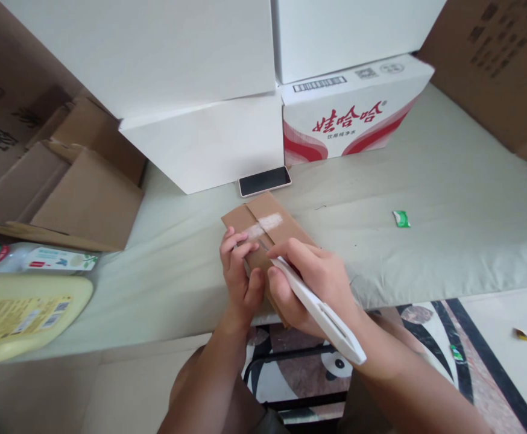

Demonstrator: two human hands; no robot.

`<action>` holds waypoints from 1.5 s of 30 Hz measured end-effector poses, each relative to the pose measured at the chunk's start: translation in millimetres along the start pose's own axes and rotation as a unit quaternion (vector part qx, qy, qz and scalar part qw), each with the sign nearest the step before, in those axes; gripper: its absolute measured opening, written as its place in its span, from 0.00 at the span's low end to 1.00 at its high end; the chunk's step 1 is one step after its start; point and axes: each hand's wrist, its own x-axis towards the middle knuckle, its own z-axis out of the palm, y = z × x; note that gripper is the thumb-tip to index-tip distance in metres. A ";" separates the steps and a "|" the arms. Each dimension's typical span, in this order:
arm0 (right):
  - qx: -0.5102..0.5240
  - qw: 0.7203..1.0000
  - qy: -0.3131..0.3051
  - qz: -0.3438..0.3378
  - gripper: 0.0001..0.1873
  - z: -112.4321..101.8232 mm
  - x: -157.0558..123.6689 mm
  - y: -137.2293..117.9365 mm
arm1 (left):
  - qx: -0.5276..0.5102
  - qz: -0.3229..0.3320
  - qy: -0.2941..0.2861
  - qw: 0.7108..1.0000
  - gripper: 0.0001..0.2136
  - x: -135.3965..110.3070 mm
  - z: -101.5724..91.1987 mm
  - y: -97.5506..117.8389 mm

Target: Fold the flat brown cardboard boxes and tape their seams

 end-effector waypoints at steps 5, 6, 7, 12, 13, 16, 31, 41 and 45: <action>-0.002 1.000 0.002 -0.004 0.04 0.5 -0.3 0.5 | 0.009 0.004 -0.002 1.000 0.14 0.5 0.0 -0.3; -0.003 1.000 0.002 -0.007 0.04 0.9 -0.1 0.4 | 0.006 0.005 0.000 1.000 0.14 0.6 0.1 -0.5; -0.004 1.000 0.003 -0.008 0.04 1.3 0.1 0.3 | 0.004 0.006 0.001 1.000 0.14 0.7 0.3 -0.6; -0.001 1.000 -0.009 0.004 0.04 1.3 -0.6 0.3 | -0.001 0.003 0.003 1.000 0.14 0.7 0.3 -0.4; 0.000 1.000 -0.014 0.006 0.03 0.9 -1.0 0.5 | 0.002 0.003 0.003 1.000 0.14 0.7 0.3 -0.3; 0.001 1.000 -0.022 0.006 0.04 0.0 -1.4 0.7 | 0.005 0.002 0.001 1.000 0.14 0.6 0.2 -0.3; -0.016 1.000 -0.017 0.014 0.05 0.7 -2.3 2.4 | 0.002 -0.004 -0.001 1.000 0.14 -0.8 0.2 -1.1; -0.034 0.999 -0.031 0.020 0.05 2.2 -2.9 3.4 | -0.017 -0.009 0.011 1.000 0.14 -1.9 1.7 -1.5; -0.034 0.999 -0.030 0.014 0.05 2.1 -2.2 3.0 | -0.020 -0.009 0.008 1.000 0.14 -1.9 1.5 -1.6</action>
